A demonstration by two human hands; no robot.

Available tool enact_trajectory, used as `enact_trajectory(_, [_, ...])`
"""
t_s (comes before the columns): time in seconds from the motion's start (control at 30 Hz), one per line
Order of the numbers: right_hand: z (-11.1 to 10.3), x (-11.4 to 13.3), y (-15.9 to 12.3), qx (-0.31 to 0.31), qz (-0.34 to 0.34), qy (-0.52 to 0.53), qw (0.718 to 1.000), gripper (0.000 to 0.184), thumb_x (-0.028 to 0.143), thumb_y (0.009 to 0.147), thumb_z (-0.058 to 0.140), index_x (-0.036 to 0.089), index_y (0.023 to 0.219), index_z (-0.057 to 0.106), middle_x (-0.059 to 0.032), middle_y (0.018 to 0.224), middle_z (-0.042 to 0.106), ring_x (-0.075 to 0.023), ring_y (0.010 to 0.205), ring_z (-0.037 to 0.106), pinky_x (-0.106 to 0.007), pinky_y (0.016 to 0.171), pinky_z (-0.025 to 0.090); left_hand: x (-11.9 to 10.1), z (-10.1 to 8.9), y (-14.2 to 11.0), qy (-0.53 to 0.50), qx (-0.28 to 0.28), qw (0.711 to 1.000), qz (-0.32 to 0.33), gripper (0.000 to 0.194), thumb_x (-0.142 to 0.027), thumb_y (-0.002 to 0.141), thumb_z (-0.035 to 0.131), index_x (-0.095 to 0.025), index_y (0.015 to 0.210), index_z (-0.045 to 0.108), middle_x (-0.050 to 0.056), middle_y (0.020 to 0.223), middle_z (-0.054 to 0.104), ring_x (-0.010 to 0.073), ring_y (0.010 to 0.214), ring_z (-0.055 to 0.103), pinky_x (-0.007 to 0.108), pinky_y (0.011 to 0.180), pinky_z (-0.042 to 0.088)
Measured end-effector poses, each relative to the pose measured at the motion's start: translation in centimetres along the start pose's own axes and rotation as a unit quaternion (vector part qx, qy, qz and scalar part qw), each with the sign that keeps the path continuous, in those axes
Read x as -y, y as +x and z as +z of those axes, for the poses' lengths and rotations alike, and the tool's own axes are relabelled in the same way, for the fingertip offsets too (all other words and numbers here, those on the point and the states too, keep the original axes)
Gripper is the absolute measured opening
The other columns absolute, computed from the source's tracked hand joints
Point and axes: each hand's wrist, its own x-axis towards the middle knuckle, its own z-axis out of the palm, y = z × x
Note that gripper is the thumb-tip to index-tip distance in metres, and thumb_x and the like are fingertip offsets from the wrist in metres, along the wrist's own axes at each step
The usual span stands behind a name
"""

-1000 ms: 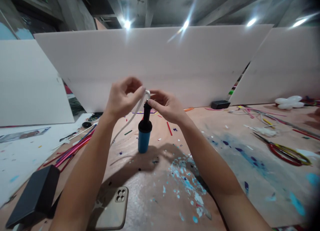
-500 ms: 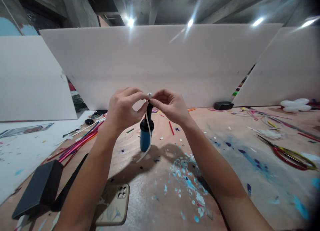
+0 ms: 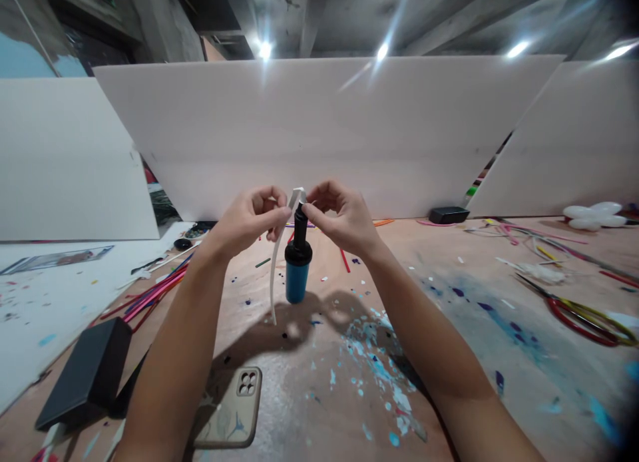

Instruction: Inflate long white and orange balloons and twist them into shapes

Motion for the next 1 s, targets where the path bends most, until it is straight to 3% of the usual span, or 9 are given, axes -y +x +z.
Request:
enact_trajectory(0.07, [0.0,0.0,0.0,-0.002,-0.002,-0.001,1.000,0.013,0.028,0.082,0.066,0.018,0.085,0.058,-0.0001,0.077,0.065,-0.0096,0.063,0.059,-0.024,0.057,0.047,0.0,-0.6,-0.2,-0.045,0.131,0.988,-0.063,0.021,-0.039,0.083,0.065,-0.019,0.077,0.063,0.002,0.059,0.064,0.0146,0.051,0.059,0.028,0.051,0.049])
enact_trajectory(0.13, [-0.1,-0.1,0.0,0.001,-0.004,0.003,1.000,0.012,0.027,0.082,0.065,0.018,0.085,0.057,0.0000,0.078,0.064,-0.0097,0.063,0.059,-0.025,0.057,0.047,0.6,-1.1,-0.2,-0.004,0.178,0.980,-0.091,0.023,-0.039,0.085,0.062,-0.018,0.081,0.068,0.008,0.076,0.071,0.0187,0.068,0.068,0.032,0.064,0.055])
enact_trajectory(0.27, [-0.2,-0.1,-0.1,0.006,-0.003,0.005,1.000,0.011,0.025,0.082,0.064,0.018,0.085,0.056,-0.0004,0.079,0.064,-0.0104,0.063,0.060,-0.026,0.059,0.048,3.2,-1.2,0.7,0.111,0.123,0.983,-0.078,0.022,-0.033,0.086,0.060,-0.019,0.100,0.071,0.010,0.105,0.072,0.0230,0.097,0.067,0.040,0.085,0.054])
enact_trajectory(0.4, [-0.3,0.0,-0.1,0.008,0.004,0.012,1.000,0.011,0.024,0.081,0.064,0.018,0.084,0.056,0.0000,0.078,0.063,-0.0101,0.065,0.059,-0.027,0.062,0.049,4.9,-0.9,1.4,0.051,0.160,0.985,-0.033,0.041,-0.030,0.084,0.063,-0.025,0.125,0.063,0.011,0.129,0.063,0.0278,0.121,0.058,0.043,0.096,0.050])
enact_trajectory(0.5, [-0.2,0.1,-0.1,0.012,0.005,0.020,1.000,0.010,0.023,0.080,0.064,0.019,0.083,0.055,0.0004,0.078,0.062,-0.0100,0.065,0.059,-0.026,0.062,0.049,5.1,-0.9,1.3,0.005,0.179,0.983,-0.030,0.044,-0.029,0.082,0.065,-0.029,0.127,0.063,0.009,0.130,0.064,0.0291,0.123,0.058,0.043,0.096,0.051])
enact_trajectory(0.67, [-0.2,0.2,-0.2,0.021,0.007,0.026,0.999,0.009,0.023,0.081,0.063,0.019,0.084,0.056,0.0003,0.077,0.062,-0.0101,0.064,0.058,-0.026,0.060,0.048,5.1,-1.0,0.9,-0.046,0.204,0.974,-0.089,0.030,-0.034,0.086,0.059,-0.028,0.113,0.071,0.008,0.117,0.071,0.0254,0.110,0.065,0.043,0.099,0.050])
enact_trajectory(0.8, [-0.2,0.2,-0.2,0.033,0.010,0.029,0.999,0.011,0.025,0.081,0.064,0.019,0.083,0.056,0.0006,0.075,0.061,-0.0102,0.065,0.057,-0.026,0.061,0.048,4.4,-0.4,1.3,-0.130,0.191,0.971,-0.058,0.037,-0.040,0.085,0.059,-0.026,0.118,0.068,0.010,0.126,0.066,0.0282,0.117,0.061,0.046,0.100,0.048])
enact_trajectory(1.0, [-0.2,0.2,-0.1,0.034,0.002,0.040,0.999,0.012,0.024,0.081,0.064,0.019,0.079,0.054,0.0016,0.075,0.058,-0.0100,0.066,0.055,-0.027,0.064,0.047,2.3,0.5,1.4,-0.207,0.046,0.977,0.006,0.043,-0.048,0.088,0.054,-0.023,0.121,0.065,0.012,0.136,0.059,0.0295,0.125,0.056,0.046,0.101,0.048])
